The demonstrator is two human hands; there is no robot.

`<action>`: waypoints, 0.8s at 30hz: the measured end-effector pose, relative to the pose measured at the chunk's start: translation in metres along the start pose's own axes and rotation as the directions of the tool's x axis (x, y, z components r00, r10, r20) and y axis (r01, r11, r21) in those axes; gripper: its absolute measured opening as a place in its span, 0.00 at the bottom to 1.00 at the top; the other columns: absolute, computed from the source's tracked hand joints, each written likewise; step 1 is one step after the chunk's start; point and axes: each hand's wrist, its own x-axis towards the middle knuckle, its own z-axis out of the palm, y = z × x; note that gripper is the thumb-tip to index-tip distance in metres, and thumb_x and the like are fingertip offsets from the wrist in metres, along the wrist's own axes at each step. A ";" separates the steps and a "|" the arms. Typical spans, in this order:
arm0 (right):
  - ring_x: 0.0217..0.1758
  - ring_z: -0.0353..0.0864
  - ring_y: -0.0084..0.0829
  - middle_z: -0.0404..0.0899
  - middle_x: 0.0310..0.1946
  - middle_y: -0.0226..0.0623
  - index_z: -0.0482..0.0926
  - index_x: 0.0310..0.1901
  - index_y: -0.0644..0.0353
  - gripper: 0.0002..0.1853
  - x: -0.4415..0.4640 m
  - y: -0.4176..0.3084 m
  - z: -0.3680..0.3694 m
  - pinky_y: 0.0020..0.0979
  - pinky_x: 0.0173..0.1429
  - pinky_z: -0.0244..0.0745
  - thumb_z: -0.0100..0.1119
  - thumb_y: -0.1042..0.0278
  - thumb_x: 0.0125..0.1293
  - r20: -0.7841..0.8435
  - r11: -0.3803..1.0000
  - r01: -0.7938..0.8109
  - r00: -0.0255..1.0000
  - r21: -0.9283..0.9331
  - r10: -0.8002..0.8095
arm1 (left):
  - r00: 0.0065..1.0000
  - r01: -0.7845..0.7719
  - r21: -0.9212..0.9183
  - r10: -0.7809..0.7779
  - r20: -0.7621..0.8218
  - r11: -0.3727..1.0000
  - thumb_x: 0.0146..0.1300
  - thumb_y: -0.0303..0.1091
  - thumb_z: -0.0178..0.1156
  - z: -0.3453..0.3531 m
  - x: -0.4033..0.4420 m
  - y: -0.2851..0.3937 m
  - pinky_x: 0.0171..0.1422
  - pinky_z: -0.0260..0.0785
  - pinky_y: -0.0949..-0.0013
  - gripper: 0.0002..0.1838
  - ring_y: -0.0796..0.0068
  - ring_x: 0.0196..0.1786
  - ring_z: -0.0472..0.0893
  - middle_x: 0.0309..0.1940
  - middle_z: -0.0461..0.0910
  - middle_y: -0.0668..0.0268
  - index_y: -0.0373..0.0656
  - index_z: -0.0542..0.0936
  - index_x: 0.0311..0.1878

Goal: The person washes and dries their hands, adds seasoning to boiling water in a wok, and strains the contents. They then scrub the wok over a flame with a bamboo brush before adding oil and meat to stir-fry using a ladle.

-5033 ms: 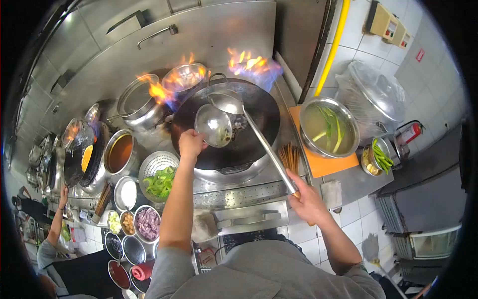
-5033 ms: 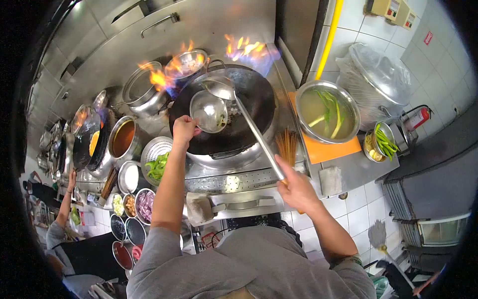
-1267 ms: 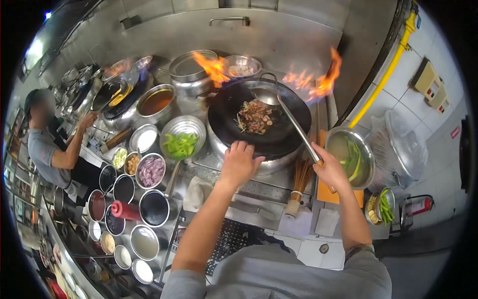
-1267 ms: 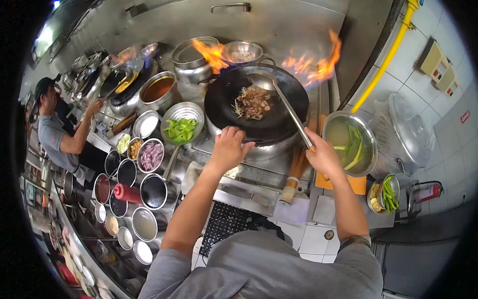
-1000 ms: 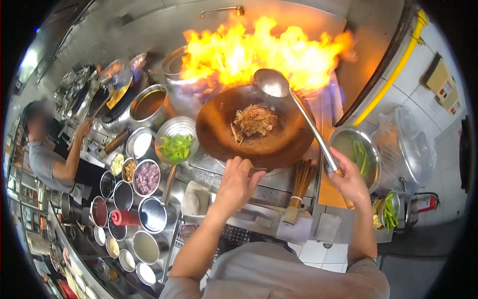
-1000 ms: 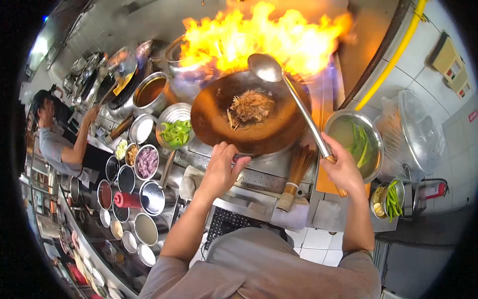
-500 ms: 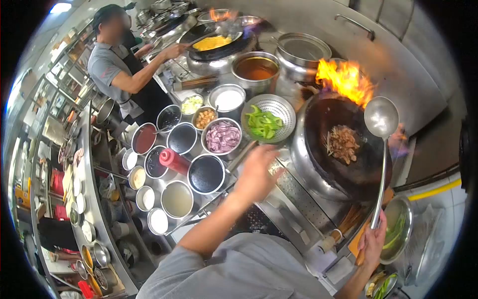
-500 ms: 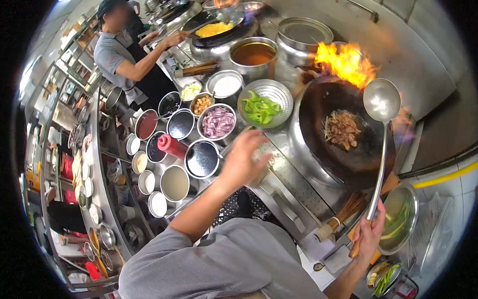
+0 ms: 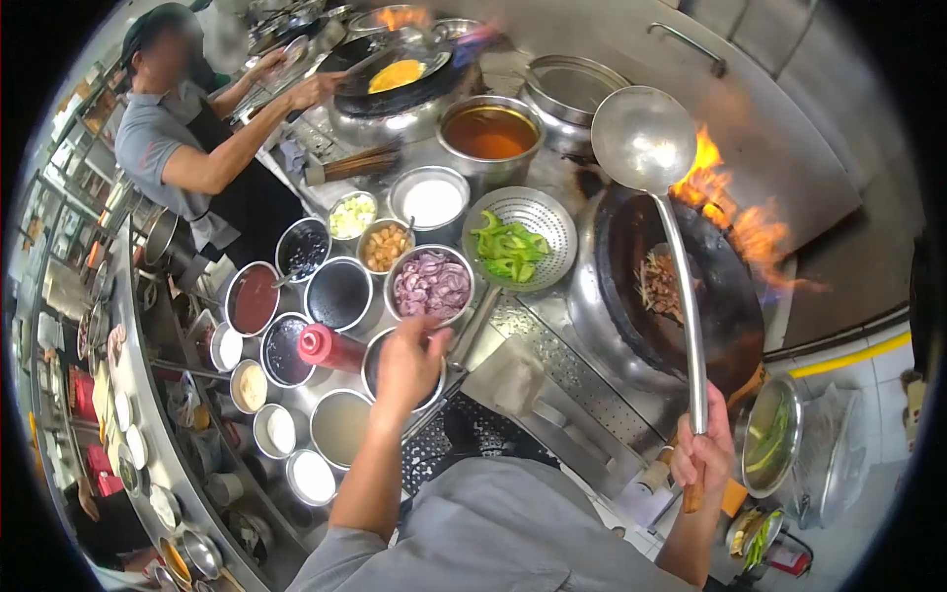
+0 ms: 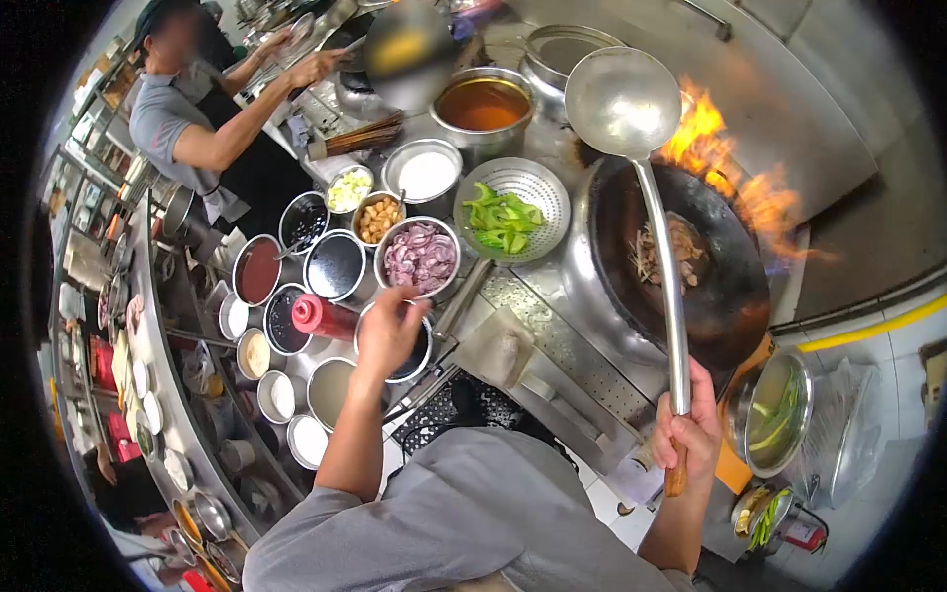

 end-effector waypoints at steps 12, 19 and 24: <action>0.16 0.70 0.22 0.73 0.29 0.37 0.50 0.79 0.49 0.44 0.058 0.053 0.096 0.25 0.21 0.66 0.60 0.77 0.65 0.209 0.865 -0.437 0.848 -0.245 0.488 | 0.997 0.007 -0.097 -0.015 -0.078 0.995 0.63 0.33 0.70 -0.055 -0.033 -0.022 0.48 0.77 0.58 0.13 0.54 0.43 0.86 0.40 0.84 0.53 0.36 0.84 0.45; 0.20 0.73 0.19 0.75 0.29 0.31 0.53 0.80 0.54 0.39 0.087 0.108 0.167 0.25 0.25 0.70 0.54 0.80 0.69 0.204 0.568 -0.273 0.744 -0.776 0.637 | 0.963 0.178 -0.042 -0.183 -0.199 0.983 0.63 0.34 0.70 -0.105 -0.063 -0.061 0.46 0.77 0.58 0.12 0.56 0.41 0.85 0.39 0.85 0.55 0.36 0.83 0.44; 0.19 0.74 0.20 0.75 0.26 0.31 0.54 0.79 0.55 0.39 0.093 0.137 0.177 0.27 0.24 0.71 0.55 0.79 0.68 0.192 0.484 -0.185 0.754 -0.855 0.628 | 0.939 0.228 -0.043 -0.231 -0.256 0.973 0.63 0.34 0.70 -0.115 -0.081 -0.085 0.46 0.77 0.58 0.12 0.57 0.41 0.85 0.39 0.85 0.55 0.37 0.83 0.44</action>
